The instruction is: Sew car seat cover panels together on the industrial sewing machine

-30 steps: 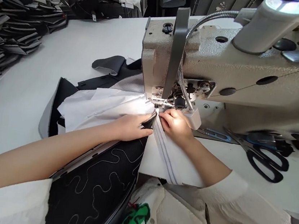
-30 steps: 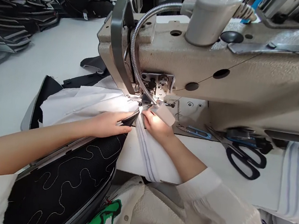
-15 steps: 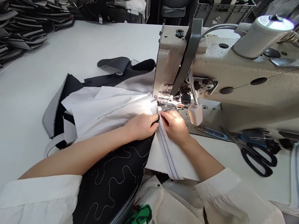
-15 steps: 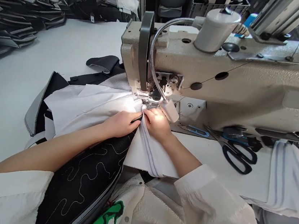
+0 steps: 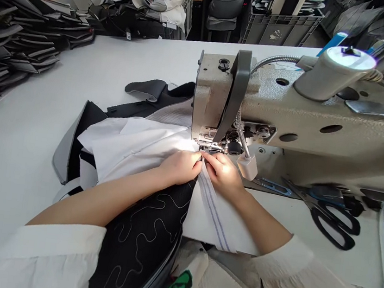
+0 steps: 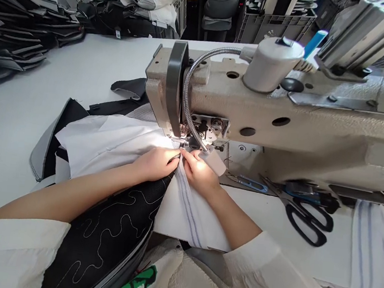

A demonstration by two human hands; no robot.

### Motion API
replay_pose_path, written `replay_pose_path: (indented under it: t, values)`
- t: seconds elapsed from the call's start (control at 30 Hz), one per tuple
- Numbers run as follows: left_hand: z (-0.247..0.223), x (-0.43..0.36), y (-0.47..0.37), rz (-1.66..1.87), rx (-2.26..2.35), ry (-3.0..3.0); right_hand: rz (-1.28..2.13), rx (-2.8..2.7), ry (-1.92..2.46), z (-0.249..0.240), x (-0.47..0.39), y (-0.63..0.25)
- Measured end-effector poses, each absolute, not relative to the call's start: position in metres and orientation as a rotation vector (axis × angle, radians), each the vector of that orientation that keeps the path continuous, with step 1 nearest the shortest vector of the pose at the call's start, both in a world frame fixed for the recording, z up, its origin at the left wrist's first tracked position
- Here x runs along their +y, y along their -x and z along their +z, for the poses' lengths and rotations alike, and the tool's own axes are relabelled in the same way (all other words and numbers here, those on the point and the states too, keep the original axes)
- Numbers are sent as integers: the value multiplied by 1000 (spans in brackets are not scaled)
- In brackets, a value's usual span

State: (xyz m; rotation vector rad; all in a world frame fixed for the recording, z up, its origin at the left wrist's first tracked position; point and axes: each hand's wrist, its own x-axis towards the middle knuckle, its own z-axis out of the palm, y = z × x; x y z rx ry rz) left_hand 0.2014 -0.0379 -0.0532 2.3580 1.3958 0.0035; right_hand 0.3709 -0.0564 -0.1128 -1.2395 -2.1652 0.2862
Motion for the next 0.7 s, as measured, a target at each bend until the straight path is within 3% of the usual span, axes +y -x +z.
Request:
replay_pose_path:
  t: [0.17,0.27,0.47,0.57,0.7]
  values:
    - [-34,-35,-188,-26,1315,-2294,376,-2179,845,-96,-71,-379]
    - [0,-42,-157,-315,1318,-2130,392,-2455,437,-92,-83,-364]
    - [65,-71,-139,-768,1477,-2140,295,-2707,461,-100,-93,-310]
    - [58,-89,-165,-947,1438,-2333,364,-2696,402,-100,-95,-309]
    - [29,-95,-196,-894,1373,-2417,783,-2481,439,-101,-99,-336]
